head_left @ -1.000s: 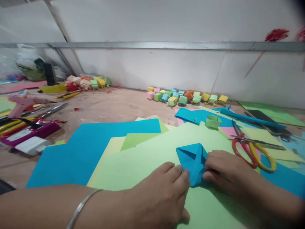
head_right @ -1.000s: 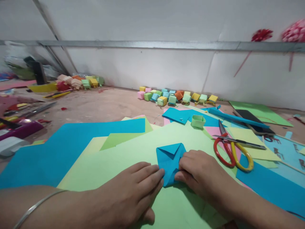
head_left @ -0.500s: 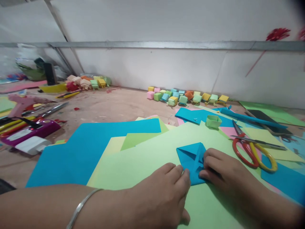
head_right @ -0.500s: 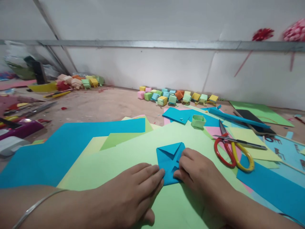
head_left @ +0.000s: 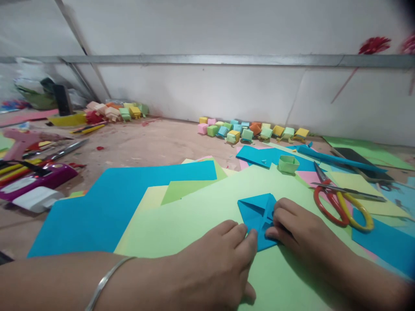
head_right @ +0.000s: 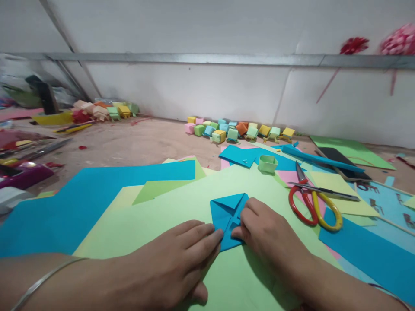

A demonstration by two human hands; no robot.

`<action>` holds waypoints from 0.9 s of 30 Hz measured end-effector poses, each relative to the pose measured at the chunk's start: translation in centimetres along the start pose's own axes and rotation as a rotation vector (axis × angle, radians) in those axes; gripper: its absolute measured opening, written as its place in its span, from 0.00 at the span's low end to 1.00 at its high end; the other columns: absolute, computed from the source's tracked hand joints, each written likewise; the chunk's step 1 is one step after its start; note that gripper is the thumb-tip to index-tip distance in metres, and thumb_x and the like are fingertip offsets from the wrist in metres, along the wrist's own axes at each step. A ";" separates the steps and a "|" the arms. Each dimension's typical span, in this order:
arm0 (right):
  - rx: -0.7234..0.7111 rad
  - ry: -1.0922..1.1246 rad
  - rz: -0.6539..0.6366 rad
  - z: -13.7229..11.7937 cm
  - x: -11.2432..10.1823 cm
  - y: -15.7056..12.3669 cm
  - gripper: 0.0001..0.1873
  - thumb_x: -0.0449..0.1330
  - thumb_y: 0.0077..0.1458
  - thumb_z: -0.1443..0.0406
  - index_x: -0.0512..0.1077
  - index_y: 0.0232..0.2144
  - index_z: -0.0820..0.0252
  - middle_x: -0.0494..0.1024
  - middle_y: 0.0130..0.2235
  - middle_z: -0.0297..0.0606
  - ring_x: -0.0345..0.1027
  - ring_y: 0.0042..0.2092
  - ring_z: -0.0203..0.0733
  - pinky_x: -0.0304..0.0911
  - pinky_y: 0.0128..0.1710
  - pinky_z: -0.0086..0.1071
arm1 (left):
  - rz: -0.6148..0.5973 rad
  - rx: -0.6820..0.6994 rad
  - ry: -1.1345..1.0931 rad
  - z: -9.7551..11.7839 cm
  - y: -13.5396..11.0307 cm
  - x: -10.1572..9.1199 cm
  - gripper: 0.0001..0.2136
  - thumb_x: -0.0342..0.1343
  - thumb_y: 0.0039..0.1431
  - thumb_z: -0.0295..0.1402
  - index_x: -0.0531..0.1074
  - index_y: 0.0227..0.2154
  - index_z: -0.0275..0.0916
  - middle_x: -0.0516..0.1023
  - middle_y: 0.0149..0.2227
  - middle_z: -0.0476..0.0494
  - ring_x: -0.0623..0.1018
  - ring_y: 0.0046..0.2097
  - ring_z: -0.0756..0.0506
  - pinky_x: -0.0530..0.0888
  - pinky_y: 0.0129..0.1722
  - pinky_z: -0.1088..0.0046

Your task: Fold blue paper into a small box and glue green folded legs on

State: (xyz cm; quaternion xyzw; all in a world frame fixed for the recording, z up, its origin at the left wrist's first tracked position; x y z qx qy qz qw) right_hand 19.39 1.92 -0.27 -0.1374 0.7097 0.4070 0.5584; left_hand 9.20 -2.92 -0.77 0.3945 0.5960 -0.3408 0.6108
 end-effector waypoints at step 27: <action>0.352 0.148 -0.356 1.4 1.0 0.4 0.17 0.70 0.46 0.61 0.64 0.29 0.58 0.68 0.32 0.32 0.61 0.30 0.36 0.52 0.25 0.28 | 0.150 0.083 -0.056 -0.5 0.7 0.5 0.19 0.60 0.55 0.48 0.73 0.34 0.33 0.71 0.32 0.46 0.67 0.33 0.45 0.63 0.29 0.65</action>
Point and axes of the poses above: each hand's wrist, its own y-axis towards the middle knuckle, its own x-axis out of the palm, z = x × y, the point moved 8 cm from there along y, towards the middle knuckle
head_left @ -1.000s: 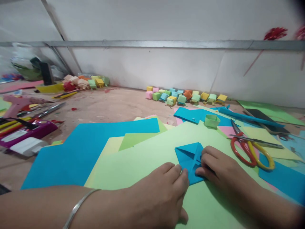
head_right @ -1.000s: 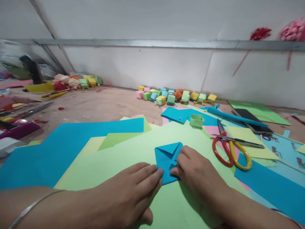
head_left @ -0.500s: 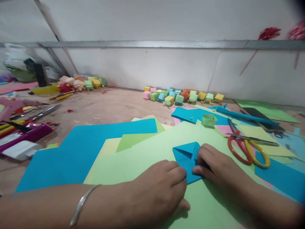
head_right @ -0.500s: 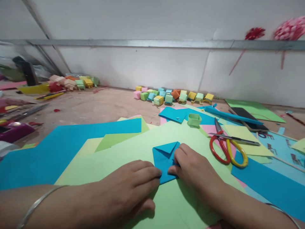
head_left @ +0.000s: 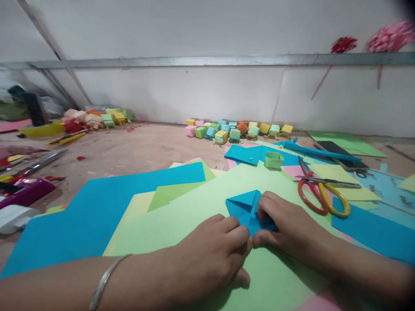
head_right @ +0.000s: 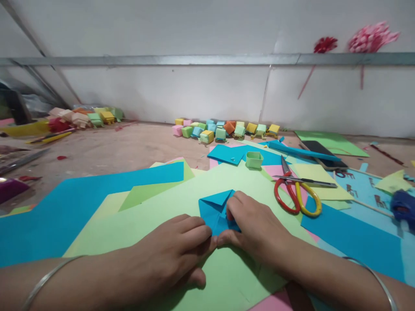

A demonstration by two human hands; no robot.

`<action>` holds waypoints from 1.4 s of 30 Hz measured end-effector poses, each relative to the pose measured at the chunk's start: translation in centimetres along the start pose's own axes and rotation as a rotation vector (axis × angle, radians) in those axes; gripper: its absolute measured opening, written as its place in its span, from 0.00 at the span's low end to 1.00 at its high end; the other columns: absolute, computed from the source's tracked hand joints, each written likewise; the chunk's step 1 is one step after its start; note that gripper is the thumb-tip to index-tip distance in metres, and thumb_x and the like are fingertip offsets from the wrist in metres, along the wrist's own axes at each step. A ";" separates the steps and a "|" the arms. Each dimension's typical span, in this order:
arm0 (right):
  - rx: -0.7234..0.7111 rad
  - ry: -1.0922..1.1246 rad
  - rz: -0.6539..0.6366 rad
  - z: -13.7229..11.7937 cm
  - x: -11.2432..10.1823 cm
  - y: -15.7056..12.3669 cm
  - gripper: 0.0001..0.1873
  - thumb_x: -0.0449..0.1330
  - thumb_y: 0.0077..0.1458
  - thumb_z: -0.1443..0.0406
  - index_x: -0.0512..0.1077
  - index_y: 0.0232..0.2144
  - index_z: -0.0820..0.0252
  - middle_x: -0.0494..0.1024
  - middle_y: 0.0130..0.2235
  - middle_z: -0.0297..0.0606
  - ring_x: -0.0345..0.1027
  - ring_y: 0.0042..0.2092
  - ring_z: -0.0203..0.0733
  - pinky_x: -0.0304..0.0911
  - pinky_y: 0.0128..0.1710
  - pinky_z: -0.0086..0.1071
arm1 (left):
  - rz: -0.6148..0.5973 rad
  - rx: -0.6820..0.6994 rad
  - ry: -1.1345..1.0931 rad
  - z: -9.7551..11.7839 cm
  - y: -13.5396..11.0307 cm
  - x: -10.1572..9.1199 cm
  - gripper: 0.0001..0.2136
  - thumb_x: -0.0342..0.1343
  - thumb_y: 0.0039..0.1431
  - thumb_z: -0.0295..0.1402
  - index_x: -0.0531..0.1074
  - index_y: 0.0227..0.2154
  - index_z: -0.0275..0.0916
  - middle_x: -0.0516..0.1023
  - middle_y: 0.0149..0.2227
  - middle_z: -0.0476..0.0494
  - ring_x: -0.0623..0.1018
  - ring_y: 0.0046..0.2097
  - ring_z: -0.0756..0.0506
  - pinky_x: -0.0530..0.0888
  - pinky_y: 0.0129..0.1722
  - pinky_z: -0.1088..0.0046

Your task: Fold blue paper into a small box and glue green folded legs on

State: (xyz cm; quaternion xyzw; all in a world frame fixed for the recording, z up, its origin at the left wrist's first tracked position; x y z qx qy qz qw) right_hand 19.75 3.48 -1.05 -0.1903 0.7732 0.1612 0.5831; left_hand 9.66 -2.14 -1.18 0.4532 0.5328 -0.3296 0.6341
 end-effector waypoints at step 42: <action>-0.436 -0.453 0.409 -5.3 -1.1 -4.2 0.13 0.50 0.52 0.76 0.66 0.21 0.59 0.66 0.21 0.38 0.53 0.24 0.42 0.40 0.26 0.38 | 0.252 -0.186 -0.142 -2.3 -0.1 -2.0 0.12 0.44 0.67 0.32 0.71 0.31 0.37 0.74 0.31 0.44 0.70 0.32 0.46 0.66 0.31 0.69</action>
Point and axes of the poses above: each hand's wrist, its own y-axis towards the middle knuckle, its own x-axis out of the palm, z = x × y, the point moved 8 cm from there along y, towards the middle knuckle
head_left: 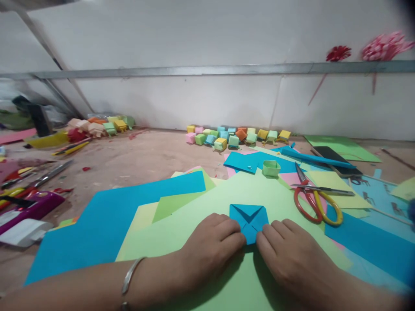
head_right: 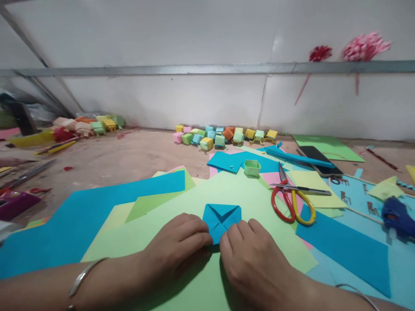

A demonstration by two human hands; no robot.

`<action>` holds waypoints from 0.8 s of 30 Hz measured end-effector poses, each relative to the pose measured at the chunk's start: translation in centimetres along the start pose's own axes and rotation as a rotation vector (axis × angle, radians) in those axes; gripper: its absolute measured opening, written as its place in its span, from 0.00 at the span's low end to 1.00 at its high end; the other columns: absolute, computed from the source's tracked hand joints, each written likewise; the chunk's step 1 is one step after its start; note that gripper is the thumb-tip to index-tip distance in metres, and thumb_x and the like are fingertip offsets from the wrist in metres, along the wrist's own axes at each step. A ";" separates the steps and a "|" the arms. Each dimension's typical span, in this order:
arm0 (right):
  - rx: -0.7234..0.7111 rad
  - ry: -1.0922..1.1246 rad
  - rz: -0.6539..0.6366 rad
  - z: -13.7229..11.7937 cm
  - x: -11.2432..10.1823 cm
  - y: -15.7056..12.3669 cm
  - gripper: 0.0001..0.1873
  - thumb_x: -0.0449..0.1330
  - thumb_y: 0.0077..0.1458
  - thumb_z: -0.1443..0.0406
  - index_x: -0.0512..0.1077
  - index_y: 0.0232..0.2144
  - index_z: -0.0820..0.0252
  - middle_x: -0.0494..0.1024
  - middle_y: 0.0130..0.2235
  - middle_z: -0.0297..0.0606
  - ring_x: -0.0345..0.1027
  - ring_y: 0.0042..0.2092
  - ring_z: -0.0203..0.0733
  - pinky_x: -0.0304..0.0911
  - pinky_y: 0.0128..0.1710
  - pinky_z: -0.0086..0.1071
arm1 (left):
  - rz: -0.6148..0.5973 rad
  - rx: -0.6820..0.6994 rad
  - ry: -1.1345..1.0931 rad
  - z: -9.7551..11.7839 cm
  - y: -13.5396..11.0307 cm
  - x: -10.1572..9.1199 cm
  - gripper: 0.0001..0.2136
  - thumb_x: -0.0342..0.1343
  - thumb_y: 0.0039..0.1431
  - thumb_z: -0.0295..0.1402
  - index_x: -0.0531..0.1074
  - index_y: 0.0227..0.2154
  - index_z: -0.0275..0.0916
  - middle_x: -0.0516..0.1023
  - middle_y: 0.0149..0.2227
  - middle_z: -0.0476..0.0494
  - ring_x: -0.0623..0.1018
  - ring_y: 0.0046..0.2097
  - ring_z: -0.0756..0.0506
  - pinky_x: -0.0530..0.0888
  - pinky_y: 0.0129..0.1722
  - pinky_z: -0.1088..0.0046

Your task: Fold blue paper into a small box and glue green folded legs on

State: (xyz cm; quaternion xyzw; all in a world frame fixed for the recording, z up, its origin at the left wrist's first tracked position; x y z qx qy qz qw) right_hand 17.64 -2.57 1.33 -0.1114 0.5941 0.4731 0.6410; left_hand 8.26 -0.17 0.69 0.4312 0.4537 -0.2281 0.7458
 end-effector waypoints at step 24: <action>0.526 0.642 -0.297 5.4 5.3 -0.8 0.10 0.49 0.63 0.63 0.68 0.33 0.58 0.75 0.32 0.38 0.67 0.32 0.41 0.57 0.31 0.32 | -0.070 -0.446 -0.288 -5.0 0.4 1.6 0.07 0.47 0.63 0.30 0.68 0.31 0.39 0.74 0.30 0.46 0.70 0.31 0.47 0.66 0.31 0.73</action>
Point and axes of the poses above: each hand's wrist, its own y-axis towards the middle knuckle, its own x-axis out of the palm, z = x × y, the point moved 8 cm from there along y, towards the middle knuckle
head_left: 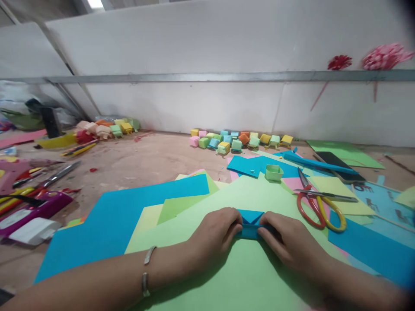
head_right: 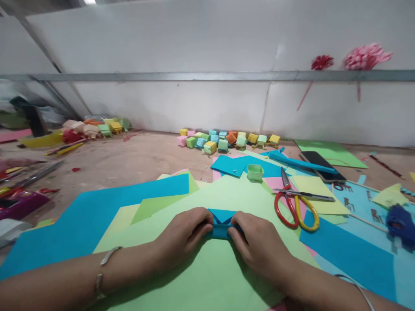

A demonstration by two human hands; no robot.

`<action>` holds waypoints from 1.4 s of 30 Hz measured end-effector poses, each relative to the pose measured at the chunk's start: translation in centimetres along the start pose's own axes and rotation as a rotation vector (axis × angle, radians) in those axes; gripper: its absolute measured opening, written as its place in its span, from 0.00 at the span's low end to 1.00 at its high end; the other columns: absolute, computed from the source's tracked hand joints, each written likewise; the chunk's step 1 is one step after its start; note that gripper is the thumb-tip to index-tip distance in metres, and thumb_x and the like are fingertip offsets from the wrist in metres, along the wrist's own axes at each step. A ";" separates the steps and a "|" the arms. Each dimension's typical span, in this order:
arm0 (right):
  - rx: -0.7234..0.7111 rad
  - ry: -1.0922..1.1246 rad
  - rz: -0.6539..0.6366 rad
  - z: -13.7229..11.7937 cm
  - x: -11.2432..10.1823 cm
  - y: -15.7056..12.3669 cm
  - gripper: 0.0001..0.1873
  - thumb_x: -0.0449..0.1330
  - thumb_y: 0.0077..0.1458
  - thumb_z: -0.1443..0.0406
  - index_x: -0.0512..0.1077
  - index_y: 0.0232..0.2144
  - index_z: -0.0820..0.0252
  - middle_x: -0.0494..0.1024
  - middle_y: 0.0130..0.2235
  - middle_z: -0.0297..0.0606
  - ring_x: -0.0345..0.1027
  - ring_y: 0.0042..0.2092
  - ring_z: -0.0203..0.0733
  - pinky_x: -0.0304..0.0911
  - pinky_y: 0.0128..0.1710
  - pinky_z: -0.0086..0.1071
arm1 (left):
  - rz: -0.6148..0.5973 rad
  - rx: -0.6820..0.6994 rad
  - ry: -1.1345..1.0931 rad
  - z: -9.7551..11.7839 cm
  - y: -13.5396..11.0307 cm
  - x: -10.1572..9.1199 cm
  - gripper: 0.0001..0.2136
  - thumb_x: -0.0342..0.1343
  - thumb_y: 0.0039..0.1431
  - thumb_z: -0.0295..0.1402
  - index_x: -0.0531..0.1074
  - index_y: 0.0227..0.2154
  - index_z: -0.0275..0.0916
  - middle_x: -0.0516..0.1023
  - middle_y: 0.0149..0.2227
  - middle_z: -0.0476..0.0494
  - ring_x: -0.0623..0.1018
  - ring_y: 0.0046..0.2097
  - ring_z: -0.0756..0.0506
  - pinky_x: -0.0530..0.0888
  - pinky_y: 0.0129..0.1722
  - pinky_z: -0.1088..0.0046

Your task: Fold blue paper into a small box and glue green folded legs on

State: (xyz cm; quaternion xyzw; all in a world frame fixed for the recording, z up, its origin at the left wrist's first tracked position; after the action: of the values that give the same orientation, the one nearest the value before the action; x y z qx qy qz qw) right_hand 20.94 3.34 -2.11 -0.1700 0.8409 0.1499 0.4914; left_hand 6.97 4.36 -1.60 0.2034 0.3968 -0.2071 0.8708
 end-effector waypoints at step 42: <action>-0.164 -0.374 0.285 -1.2 -1.6 0.6 0.22 0.65 0.48 0.65 0.71 0.47 0.63 0.74 0.40 0.46 0.65 0.41 0.52 0.62 0.38 0.42 | 0.070 0.064 0.149 -0.1 0.8 -0.7 0.21 0.57 0.58 0.29 0.65 0.55 0.39 0.73 0.46 0.39 0.70 0.49 0.38 0.67 0.50 0.55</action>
State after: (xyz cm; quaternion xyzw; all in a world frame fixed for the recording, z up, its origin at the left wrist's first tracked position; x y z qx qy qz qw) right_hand 20.48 3.63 -0.13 -0.0582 0.7359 0.3141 0.5970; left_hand 6.86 5.22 -0.96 0.2596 0.4463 -0.1733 0.8387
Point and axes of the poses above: each hand's wrist, its own y-axis towards the middle knuckle, its own x-axis out of the palm, z = x × y, the point moved 8 cm from there along y, towards the middle knuckle
